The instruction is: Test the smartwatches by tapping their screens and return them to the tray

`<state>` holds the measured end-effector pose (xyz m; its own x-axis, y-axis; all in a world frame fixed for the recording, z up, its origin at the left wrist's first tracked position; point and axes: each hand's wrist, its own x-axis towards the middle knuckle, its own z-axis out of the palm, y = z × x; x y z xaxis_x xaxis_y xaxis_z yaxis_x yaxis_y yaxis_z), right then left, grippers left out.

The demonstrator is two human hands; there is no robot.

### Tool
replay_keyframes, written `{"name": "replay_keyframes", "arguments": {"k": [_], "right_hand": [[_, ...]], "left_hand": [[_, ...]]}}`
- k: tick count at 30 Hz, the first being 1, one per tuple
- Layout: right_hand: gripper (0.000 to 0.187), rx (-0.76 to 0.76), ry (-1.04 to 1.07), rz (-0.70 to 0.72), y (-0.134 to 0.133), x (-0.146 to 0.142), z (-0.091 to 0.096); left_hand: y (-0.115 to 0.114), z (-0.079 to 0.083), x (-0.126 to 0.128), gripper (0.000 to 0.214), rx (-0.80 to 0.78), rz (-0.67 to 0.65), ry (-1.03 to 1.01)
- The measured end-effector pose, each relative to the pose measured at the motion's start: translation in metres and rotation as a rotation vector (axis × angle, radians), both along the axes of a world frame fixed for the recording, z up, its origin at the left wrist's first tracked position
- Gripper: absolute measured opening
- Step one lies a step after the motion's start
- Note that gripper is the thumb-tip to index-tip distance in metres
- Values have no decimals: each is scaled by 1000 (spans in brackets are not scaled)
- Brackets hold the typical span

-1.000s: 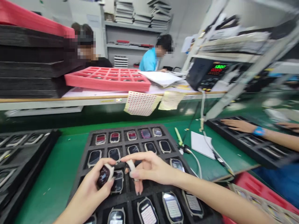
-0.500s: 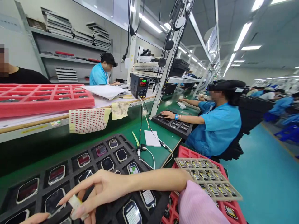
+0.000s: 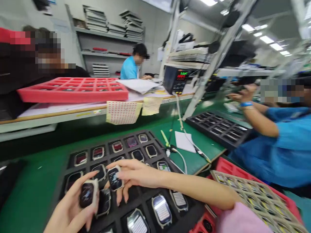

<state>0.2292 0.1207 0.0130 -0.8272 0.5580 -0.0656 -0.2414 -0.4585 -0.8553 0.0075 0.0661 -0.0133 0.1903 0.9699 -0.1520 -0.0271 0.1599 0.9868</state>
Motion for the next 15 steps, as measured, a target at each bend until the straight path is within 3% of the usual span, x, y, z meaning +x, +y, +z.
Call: {"name": "replay_keyframes", "arguments": {"k": [4,6,10,15], "right_hand": [[37,15,-164,-153,-1,0,8],[41,63,-235,-187,0,0,10],[54,142,-310,-218,1,-1,11],[55,182,-297,-201,0,-1,11]], "left_hand": [[2,16,11,53,-56,-21,-233],[5,18,10,44,-68,-63,-318],[7,21,6,35,-35,-138,-333],[5,25,4,33,-15,-181,-294]]}}
